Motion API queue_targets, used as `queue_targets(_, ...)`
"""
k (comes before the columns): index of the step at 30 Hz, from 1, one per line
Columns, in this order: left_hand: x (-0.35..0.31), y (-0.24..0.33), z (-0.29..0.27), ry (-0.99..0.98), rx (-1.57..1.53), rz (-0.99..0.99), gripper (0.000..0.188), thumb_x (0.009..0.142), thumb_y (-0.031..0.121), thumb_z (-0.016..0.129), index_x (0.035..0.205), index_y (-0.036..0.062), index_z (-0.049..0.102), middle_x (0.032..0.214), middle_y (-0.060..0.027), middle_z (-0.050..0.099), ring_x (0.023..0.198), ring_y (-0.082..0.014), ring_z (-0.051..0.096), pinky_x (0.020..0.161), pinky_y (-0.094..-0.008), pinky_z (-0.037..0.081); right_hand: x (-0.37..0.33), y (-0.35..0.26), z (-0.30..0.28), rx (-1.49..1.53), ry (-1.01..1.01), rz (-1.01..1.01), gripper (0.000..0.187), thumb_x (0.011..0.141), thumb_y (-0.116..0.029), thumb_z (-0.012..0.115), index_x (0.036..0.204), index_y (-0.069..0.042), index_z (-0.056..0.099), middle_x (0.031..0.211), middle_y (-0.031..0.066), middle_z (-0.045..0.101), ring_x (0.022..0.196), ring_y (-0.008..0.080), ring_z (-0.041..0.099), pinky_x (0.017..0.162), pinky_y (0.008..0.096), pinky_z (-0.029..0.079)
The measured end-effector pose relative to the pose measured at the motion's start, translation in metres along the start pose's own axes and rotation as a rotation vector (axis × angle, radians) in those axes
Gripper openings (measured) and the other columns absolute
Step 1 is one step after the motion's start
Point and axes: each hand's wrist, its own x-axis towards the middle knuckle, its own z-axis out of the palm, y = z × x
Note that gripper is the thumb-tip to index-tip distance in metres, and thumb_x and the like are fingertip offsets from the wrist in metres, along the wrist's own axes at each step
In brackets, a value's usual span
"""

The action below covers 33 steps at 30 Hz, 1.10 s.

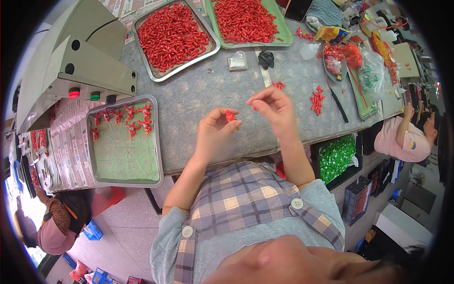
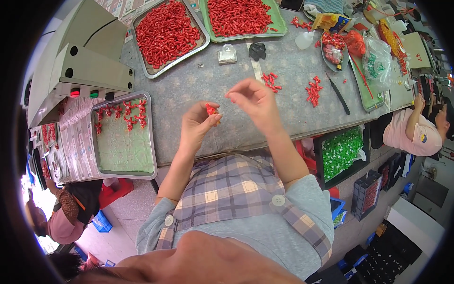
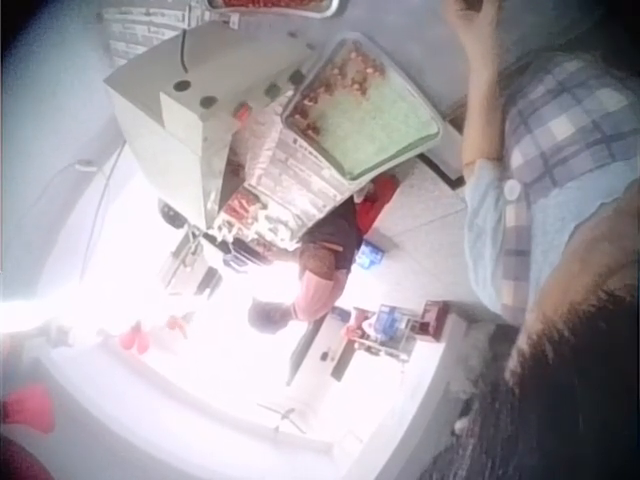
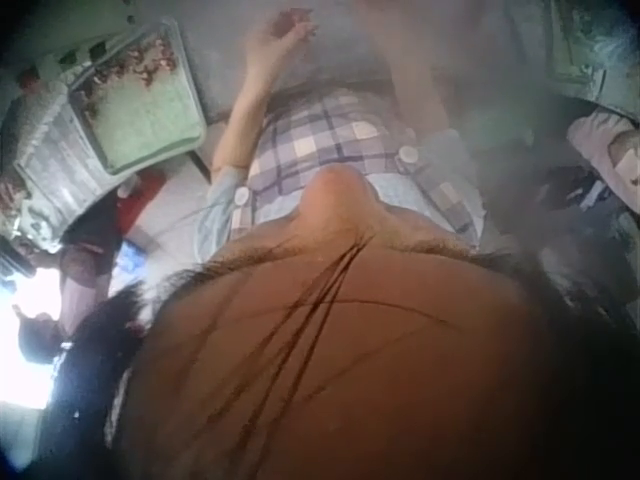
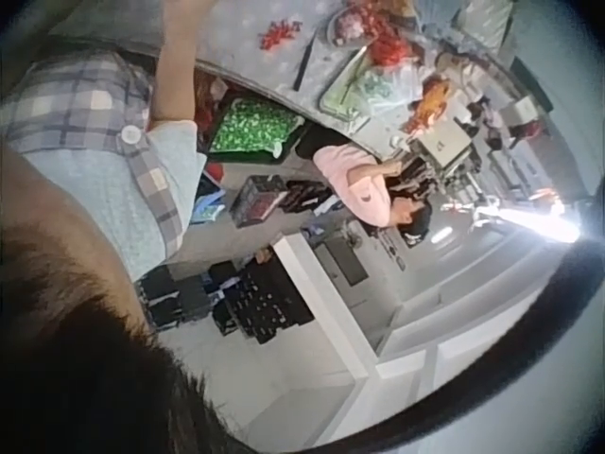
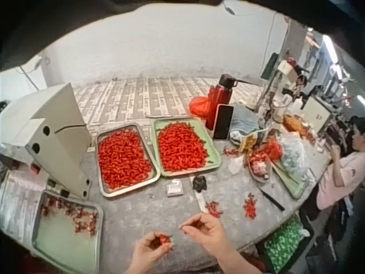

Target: The person assembles small red plastic toy components by hand, joining them together.

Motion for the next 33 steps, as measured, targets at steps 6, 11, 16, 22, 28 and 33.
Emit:
queue_targets(6,-0.002,-0.004,0.006,0.107,0.219,0.250,0.017,0.070,0.000,0.066,0.084,0.0029,0.058,0.078,-0.0030,0.054,0.065,-0.0091,0.054,0.058,-0.0213,0.044,-0.005,0.024,0.018,0.290,-0.040,0.102,0.015,0.079,-0.007,0.059,0.092,0.000,0.061,0.083,0.0044,0.061,0.080,0.0100,0.054,0.075,0.0235,0.041)
queue_targets(11,-0.001,-0.001,0.013,0.253,0.533,0.542,0.017,0.067,0.000,0.067,0.081,0.0033,0.058,0.077,-0.0059,0.054,0.062,-0.0122,0.055,0.057,-0.0216,0.044,-0.017,0.030,0.034,0.551,0.067,0.183,0.016,0.079,-0.008,0.060,0.093,-0.002,0.062,0.088,0.0066,0.062,0.080,0.0106,0.054,0.074,0.0239,0.041)
queue_targets(16,0.002,0.004,0.018,0.337,0.599,0.657,0.016,0.068,0.001,0.067,0.081,0.0030,0.057,0.077,-0.0061,0.054,0.059,-0.0119,0.052,0.054,-0.0228,0.044,-0.023,0.028,0.046,0.698,0.183,0.217,0.018,0.079,-0.009,0.060,0.096,-0.002,0.061,0.091,0.0080,0.062,0.081,0.0107,0.055,0.075,0.0236,0.042)
queue_targets(22,0.002,0.008,0.002,0.139,0.499,0.469,0.011,0.071,0.001,0.064,0.080,0.0014,0.058,0.074,-0.0039,0.055,0.061,-0.0097,0.052,0.054,-0.0205,0.043,-0.017,0.022,0.023,0.448,0.047,0.148,0.018,0.078,-0.005,0.060,0.096,-0.002,0.061,0.091,0.0064,0.061,0.079,0.0099,0.055,0.072,0.0221,0.042)
queue_targets(28,0.001,0.011,-0.007,-0.149,-0.082,-0.080,0.007,0.079,0.011,0.058,0.079,0.0045,0.057,0.067,0.0036,0.050,0.058,-0.0048,0.043,0.052,-0.0196,0.035,-0.011,0.008,0.002,-0.210,-0.191,-0.117,0.015,0.072,-0.003,0.063,0.088,-0.002,0.063,0.081,0.0054,0.060,0.073,0.0114,0.052,0.065,0.0235,0.039)
queue_targets(33,0.002,0.007,-0.010,-0.223,-0.306,-0.271,0.011,0.083,0.016,0.054,0.077,0.0062,0.057,0.065,0.0038,0.050,0.056,-0.0040,0.040,0.052,-0.0184,0.033,0.003,-0.009,-0.001,-0.399,-0.330,-0.156,0.010,0.071,-0.003,0.064,0.081,-0.002,0.062,0.078,0.0042,0.058,0.071,0.0110,0.052,0.062,0.0238,0.040)
